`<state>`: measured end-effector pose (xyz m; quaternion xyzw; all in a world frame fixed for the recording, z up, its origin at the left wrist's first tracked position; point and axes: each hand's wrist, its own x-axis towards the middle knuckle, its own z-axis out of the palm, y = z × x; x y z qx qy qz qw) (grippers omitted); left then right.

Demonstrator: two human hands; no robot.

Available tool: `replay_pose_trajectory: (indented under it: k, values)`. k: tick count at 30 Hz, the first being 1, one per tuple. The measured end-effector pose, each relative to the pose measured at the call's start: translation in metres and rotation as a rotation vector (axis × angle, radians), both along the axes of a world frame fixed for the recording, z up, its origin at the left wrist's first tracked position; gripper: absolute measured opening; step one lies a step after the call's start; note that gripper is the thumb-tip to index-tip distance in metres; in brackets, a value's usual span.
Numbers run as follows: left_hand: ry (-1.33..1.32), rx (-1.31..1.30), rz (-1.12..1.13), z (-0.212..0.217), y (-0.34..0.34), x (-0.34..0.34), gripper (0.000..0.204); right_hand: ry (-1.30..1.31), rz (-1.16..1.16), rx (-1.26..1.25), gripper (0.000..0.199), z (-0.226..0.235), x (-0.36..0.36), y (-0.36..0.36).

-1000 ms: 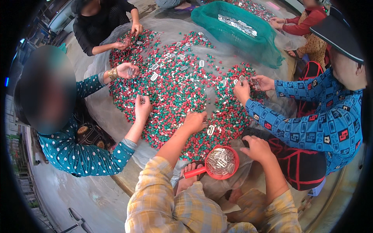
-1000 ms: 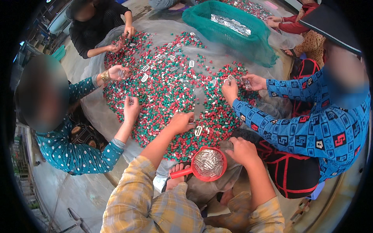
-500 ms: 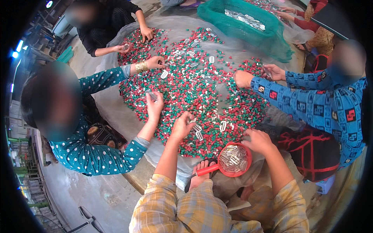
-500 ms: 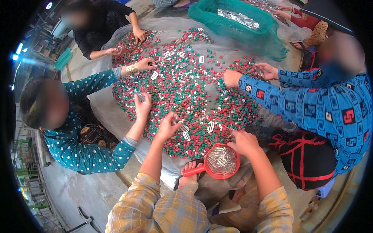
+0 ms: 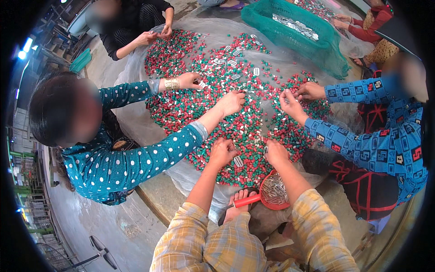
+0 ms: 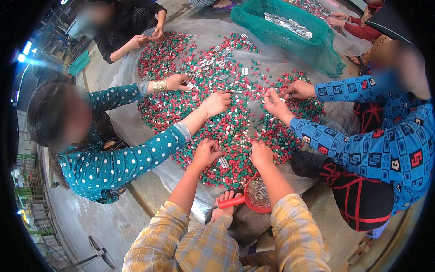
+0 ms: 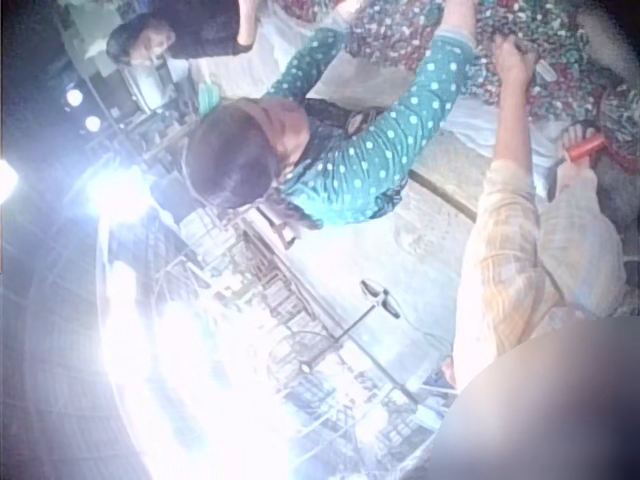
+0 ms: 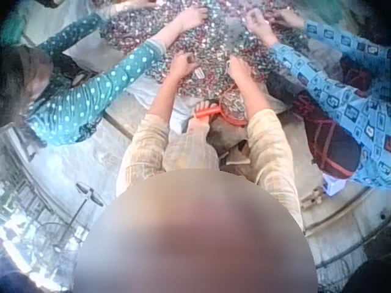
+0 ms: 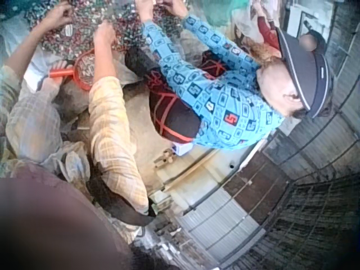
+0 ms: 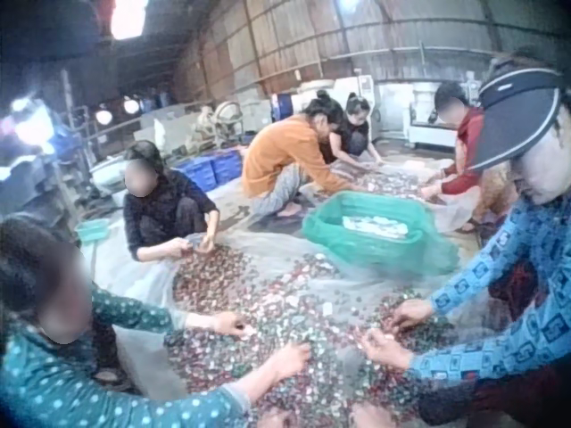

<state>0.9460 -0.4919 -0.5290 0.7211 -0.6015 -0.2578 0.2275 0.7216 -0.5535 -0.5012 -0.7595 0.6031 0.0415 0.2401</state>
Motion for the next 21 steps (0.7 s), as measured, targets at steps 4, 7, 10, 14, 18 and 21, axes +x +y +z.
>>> replay_pose_trajectory:
  k: [4,7,10,14,18,21]
  values:
    - [0.524,0.014,0.138,-0.003,0.005,0.018,0.018,-0.013,0.017,0.05,0.029,0.03,0.001,-0.004]
    - [0.83,0.104,0.212,0.0,0.008,0.023,0.018,-0.099,-0.045,0.103,0.022,0.048,-0.008,-0.011]
    - [0.73,0.127,0.163,0.011,0.015,0.021,0.021,-0.137,-0.062,0.181,0.019,0.084,-0.009,-0.01]
    - [0.263,0.024,-0.083,0.019,0.019,0.007,0.045,-0.067,0.12,0.321,0.018,0.089,-0.033,0.0]
    - [0.012,0.002,-0.165,0.013,0.019,-0.007,0.035,0.054,0.372,0.428,0.022,0.091,-0.051,0.025]
    - [-0.027,0.05,-0.107,0.015,0.015,-0.006,0.026,0.144,0.432,0.488,0.032,0.1,-0.058,0.035]
